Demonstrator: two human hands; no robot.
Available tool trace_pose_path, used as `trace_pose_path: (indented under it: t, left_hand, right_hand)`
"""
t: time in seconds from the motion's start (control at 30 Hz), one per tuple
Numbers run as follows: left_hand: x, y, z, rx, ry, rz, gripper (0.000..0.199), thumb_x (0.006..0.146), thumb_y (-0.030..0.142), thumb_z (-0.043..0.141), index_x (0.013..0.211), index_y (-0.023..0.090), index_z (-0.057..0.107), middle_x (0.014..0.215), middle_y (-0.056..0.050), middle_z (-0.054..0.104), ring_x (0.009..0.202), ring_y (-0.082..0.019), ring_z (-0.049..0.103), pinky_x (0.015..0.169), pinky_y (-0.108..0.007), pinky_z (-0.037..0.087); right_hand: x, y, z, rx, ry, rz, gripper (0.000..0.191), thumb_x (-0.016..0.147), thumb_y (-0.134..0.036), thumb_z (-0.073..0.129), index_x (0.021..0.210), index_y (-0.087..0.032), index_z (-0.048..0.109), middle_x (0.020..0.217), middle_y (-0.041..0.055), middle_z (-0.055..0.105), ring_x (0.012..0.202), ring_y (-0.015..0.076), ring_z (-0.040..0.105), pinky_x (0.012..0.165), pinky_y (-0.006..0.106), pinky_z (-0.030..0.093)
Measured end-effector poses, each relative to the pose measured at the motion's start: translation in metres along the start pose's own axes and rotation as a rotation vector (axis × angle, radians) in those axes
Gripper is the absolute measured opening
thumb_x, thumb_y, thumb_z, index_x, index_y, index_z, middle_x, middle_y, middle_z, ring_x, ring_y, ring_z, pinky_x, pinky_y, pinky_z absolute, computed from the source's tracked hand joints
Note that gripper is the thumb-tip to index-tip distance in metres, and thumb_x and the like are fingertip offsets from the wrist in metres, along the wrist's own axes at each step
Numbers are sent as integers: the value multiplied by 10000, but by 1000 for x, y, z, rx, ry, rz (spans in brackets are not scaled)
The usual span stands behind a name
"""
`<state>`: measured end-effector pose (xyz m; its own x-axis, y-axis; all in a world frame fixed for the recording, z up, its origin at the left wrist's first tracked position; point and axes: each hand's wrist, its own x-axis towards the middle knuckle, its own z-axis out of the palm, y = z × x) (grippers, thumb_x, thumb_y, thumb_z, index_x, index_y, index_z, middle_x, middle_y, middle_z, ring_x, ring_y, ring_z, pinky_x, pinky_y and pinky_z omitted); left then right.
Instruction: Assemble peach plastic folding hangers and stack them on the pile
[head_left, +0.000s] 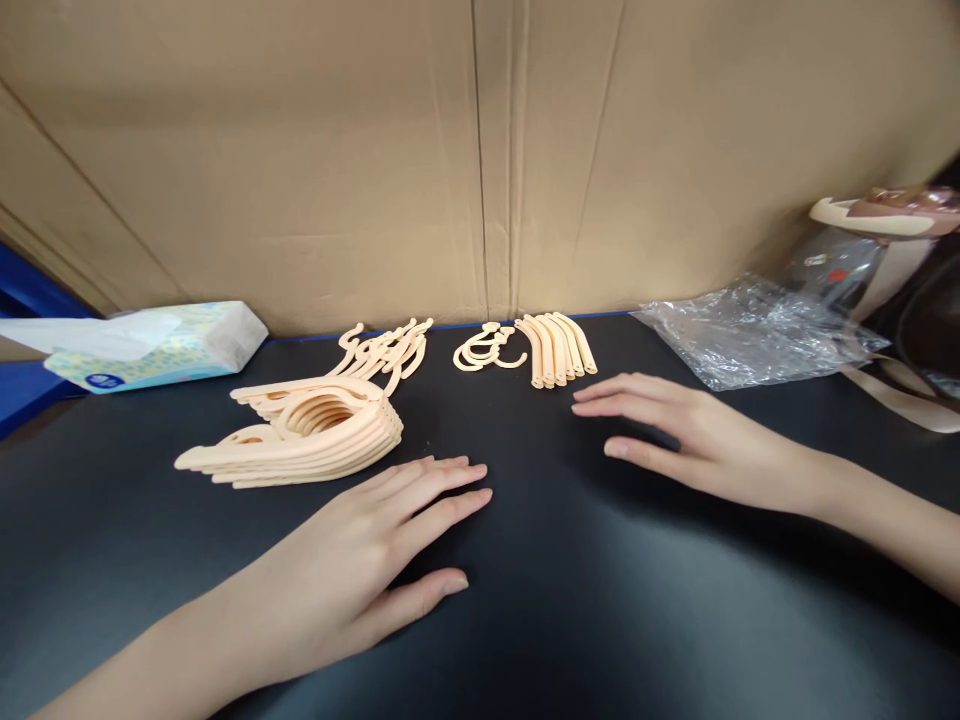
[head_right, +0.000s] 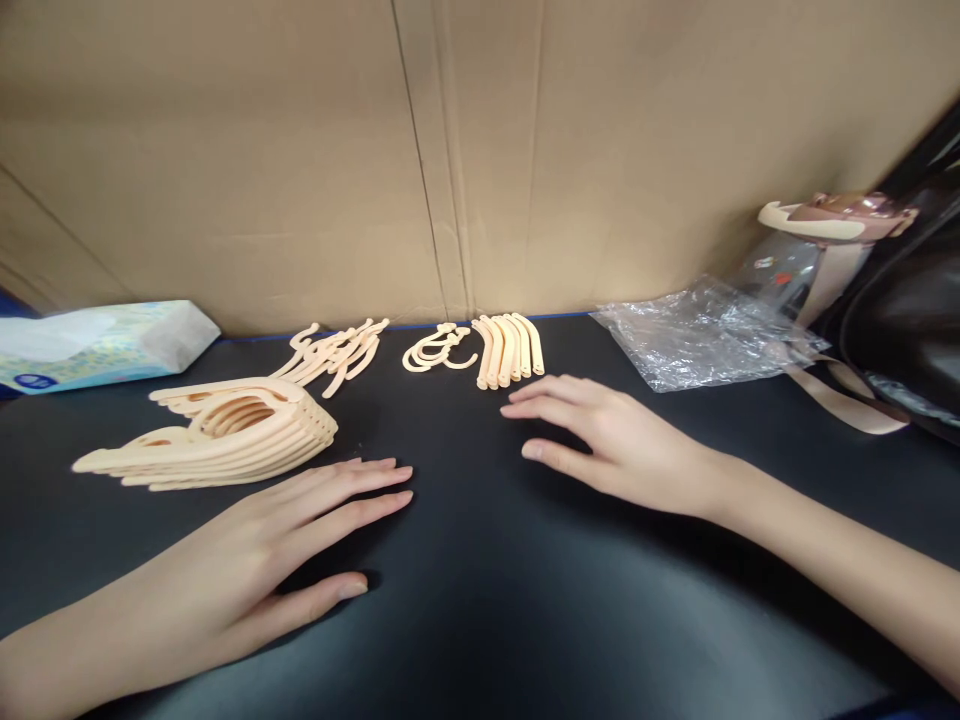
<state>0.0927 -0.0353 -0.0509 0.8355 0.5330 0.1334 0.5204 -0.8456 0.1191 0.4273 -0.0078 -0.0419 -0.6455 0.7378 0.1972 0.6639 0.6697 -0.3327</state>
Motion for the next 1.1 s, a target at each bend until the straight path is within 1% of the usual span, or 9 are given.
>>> trace_pose_path:
  t: [0.17,0.3,0.37,0.47,0.57,0.73,0.83,0.93,1.1]
  left_hand:
    - [0,1,-1,14,-20,7,453,972,353,502,1406,229,464,1455,-70,504,1316,-247,501,1095,-410,443]
    - [-1,2,-1,8,-21,7,455,979,362,487,1413,232,452,1459,-70,499,1321,-246,496,1100,-417,436]
    - [-1,1,0,7,-18,8,458,984,362,479,1422,235,438,1470,-65,487,1337,-244,476,1112,-426,420]
    - [-2,1,1,-4,-23,5,457,982,349,486,1423,239,439,1468,-65,489,1344,-249,467,1120,-438,411]
    - [-2,0,1,-18,-15,0,462,976,349,494,1421,236,445,1464,-72,493,1339,-258,475,1117,-448,414]
    - [-2,1,-1,-34,-5,-5,470,966,345,513,1422,251,450,1449,-70,511,1326,-260,491,1116,-444,415]
    - [-2,1,-1,-45,3,-5,470,961,336,523,1419,252,457,1442,-69,520,1317,-262,501,1109,-440,424]
    - [-2,0,0,-47,7,-3,470,963,342,518,1420,252,454,1445,-68,516,1321,-263,497,1115,-446,415]
    - [-3,1,1,-29,-11,-8,460,975,355,495,1419,246,449,1460,-61,499,1334,-254,481,1123,-447,404]
  right_hand:
    - [23,23,-11,-53,149,24,306,984,-392,439,1170,-239,628,1224,72,627,1145,240,581,998,423,471]
    - [46,50,-10,-250,226,56,332,980,-342,400,1104,-178,660,1163,112,644,1086,274,589,982,470,463]
    - [55,61,-6,-317,235,65,356,976,-323,392,1110,-151,673,1164,132,632,1082,284,586,975,470,468]
    - [61,71,0,-337,212,82,370,978,-332,395,1099,-158,698,1158,130,627,1054,274,595,956,461,485]
    - [62,75,4,-339,197,81,365,981,-347,397,1071,-191,715,1155,119,627,1050,265,594,947,461,492]
    - [60,78,5,-364,177,67,378,986,-358,385,1119,-199,701,1168,115,619,1062,257,589,955,446,485]
    - [60,79,4,-412,174,83,384,987,-362,373,1043,-204,718,1146,106,631,1029,258,592,935,435,484]
    - [61,78,3,-471,184,150,392,980,-374,379,952,-176,717,1110,125,640,1004,282,590,907,440,476]
    - [69,77,3,-536,202,359,330,931,-417,467,996,-151,651,1013,153,654,944,315,619,748,409,493]
